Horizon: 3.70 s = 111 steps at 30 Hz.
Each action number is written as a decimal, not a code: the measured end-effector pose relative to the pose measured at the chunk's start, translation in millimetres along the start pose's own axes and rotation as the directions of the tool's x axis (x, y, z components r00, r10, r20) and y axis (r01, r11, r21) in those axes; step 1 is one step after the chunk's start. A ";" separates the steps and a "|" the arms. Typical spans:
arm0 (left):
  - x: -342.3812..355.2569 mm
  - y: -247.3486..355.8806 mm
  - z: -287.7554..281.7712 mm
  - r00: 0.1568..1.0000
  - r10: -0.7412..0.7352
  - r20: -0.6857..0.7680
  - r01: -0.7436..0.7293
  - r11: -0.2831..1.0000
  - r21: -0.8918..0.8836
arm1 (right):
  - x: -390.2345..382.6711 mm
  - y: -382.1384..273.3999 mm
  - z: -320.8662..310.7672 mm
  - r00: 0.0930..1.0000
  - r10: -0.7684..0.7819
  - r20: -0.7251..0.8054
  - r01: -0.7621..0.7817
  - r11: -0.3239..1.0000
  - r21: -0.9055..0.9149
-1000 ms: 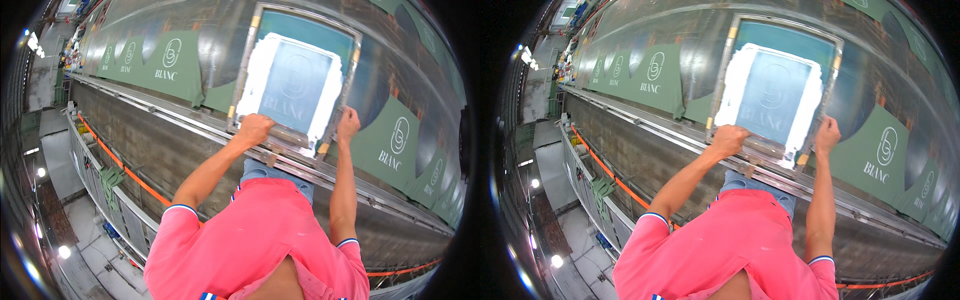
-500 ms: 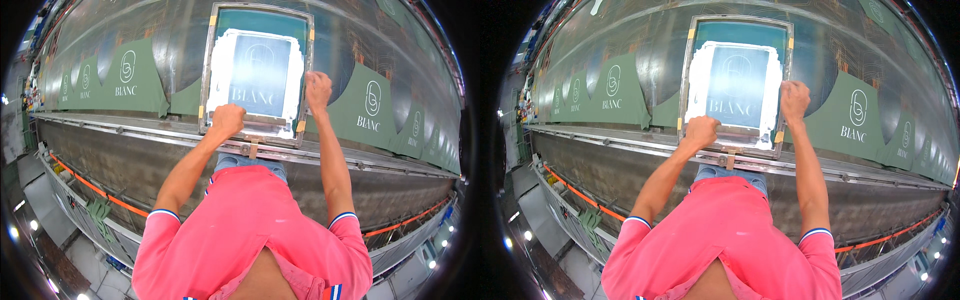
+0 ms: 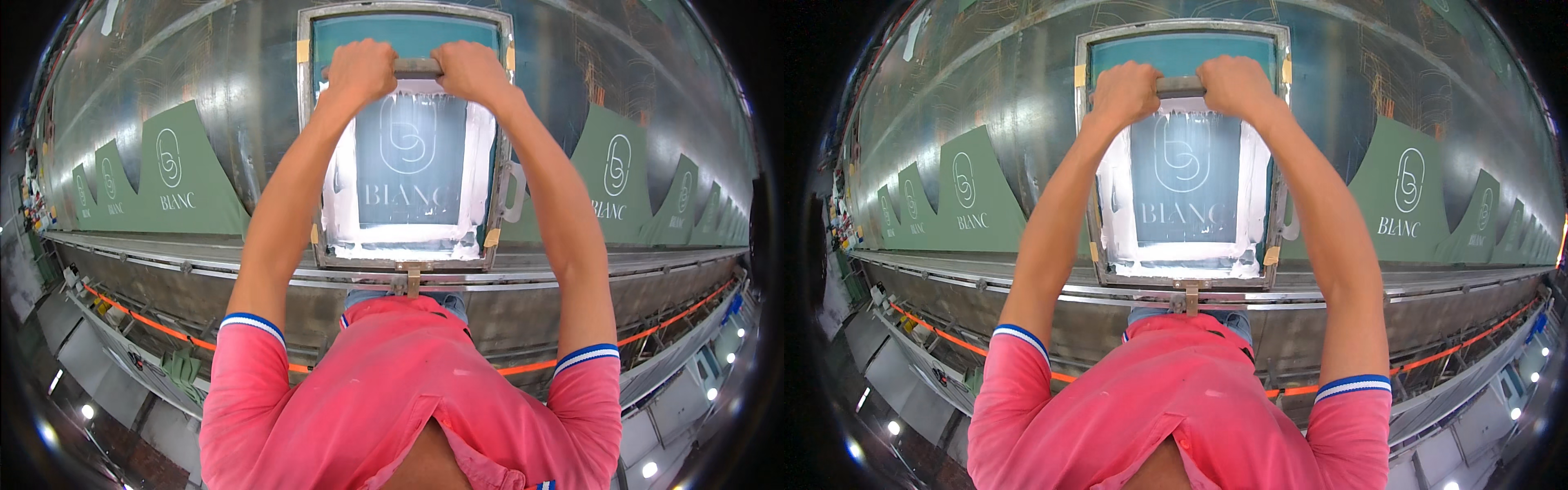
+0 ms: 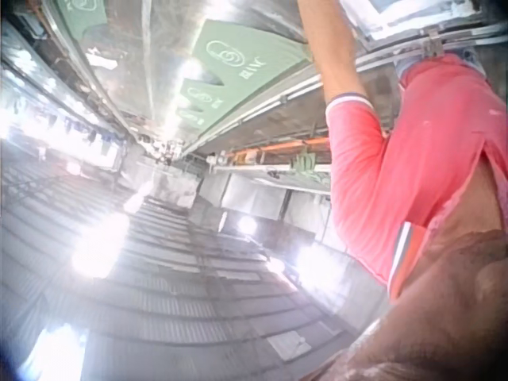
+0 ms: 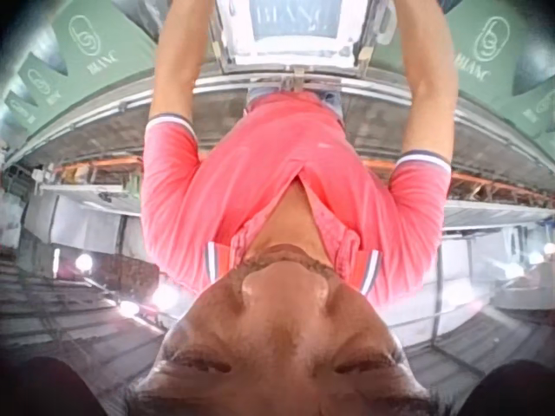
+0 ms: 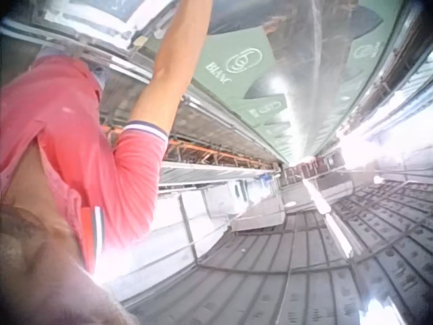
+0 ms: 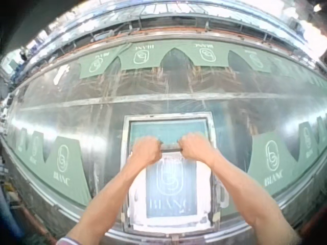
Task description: The person performs screen printing on a series of green fabric panels moving along a conveyor. They repeatedly pull a squeegee across a screen to transfer white ink onto the fabric, then lift the screen and move to the next panel.
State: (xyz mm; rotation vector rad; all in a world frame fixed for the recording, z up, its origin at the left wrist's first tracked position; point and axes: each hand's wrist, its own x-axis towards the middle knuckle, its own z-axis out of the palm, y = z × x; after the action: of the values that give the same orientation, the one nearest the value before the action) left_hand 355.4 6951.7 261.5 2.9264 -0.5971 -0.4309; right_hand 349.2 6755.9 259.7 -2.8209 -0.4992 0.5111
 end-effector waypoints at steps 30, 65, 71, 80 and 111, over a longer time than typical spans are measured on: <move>5.1 -1.1 -3.5 0.999 0.022 0.039 -0.022 1.000 0.000 | -2.6 11.7 13.8 0.975 -0.121 -0.187 0.123 0.992 0.002; -365.8 -113.2 22.7 0.937 0.081 -0.338 -0.195 0.928 -0.316 | -150.0 -204.3 32.7 0.601 0.644 -0.473 -0.032 0.611 0.791; -421.5 -327.0 3.8 0.968 0.063 -0.245 -0.114 0.972 -0.204 | -21.5 -380.8 95.9 0.628 0.684 -0.371 -0.088 0.536 0.840; -426.1 -421.6 25.9 0.979 0.131 -0.159 -0.153 0.979 -0.134 | 49.4 -413.4 190.1 0.609 0.715 -0.344 -0.014 0.443 0.896; -202.6 -502.7 -69.9 0.999 -0.014 -0.050 0.010 0.997 -0.078 | 209.8 -490.1 52.7 0.972 -0.156 -0.175 0.145 0.987 -0.073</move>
State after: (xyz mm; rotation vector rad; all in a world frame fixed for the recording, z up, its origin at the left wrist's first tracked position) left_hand 381.2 7496.8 290.3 2.8593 -0.5431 -0.3711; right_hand 373.2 7290.3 287.6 -2.8201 -0.6949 0.2115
